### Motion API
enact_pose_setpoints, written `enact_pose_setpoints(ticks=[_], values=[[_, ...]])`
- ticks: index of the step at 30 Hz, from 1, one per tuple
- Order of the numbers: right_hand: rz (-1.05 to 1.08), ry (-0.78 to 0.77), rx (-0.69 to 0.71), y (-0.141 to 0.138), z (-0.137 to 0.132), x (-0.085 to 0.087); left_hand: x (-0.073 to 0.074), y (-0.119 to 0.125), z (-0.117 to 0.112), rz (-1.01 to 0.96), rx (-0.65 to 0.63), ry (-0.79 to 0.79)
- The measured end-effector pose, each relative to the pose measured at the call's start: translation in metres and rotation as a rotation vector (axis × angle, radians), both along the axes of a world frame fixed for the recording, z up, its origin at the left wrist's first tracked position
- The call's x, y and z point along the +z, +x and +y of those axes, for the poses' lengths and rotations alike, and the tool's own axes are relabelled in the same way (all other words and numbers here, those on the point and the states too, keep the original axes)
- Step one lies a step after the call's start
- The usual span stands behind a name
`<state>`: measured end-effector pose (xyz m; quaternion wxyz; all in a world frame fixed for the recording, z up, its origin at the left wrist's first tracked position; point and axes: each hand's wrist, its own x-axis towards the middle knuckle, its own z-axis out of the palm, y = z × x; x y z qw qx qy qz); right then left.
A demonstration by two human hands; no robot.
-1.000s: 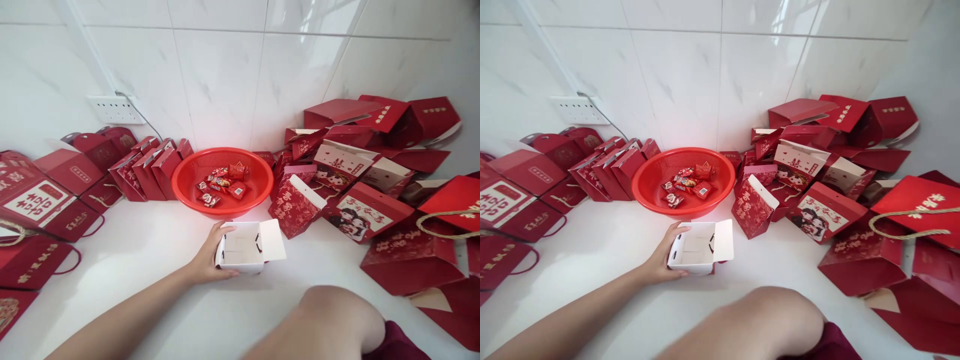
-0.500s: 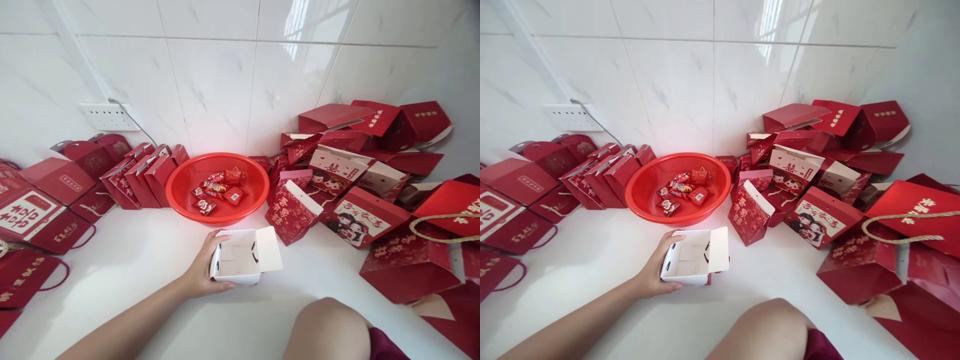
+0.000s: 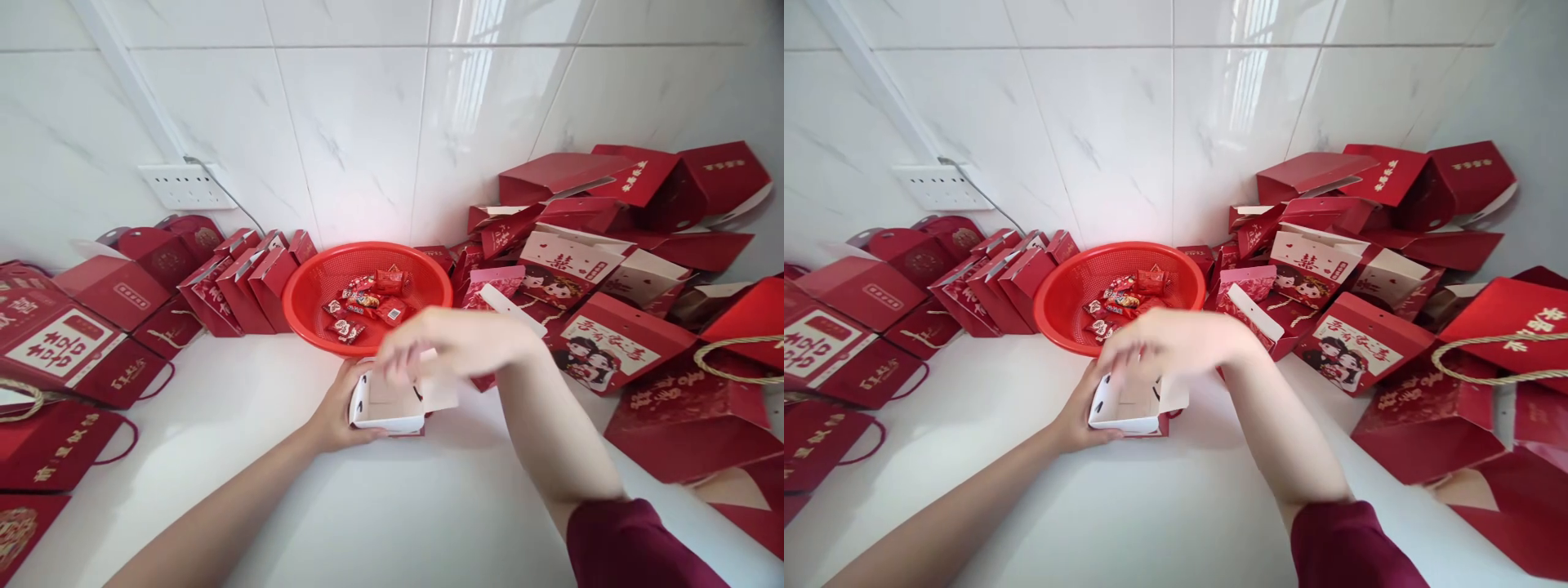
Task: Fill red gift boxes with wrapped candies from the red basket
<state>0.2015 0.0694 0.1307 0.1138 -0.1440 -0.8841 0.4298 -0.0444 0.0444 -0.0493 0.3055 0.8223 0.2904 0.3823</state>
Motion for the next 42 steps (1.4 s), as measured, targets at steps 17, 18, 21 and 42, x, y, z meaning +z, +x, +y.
enact_pose_setpoints(ticks=[17, 18, 21, 42], values=[[-0.931, 0.275, -0.627, -0.084, 0.149, -0.086, 0.002, 0.001, -0.005, 0.087, -0.05, 0.001], [-0.957, 0.271, -0.653, -0.082, 0.149, -0.087, 0.002, 0.001, -0.005, 0.087, -0.052, 0.001], [-1.01, 0.214, -0.673, -0.074, 0.152, -0.087, 0.001, 0.001, -0.004, 0.09, -0.06, 0.001], [0.28, -0.543, -0.522, 0.013, 0.012, -0.05, 0.0, 0.005, -0.004, 0.008, -0.068, -0.015]])
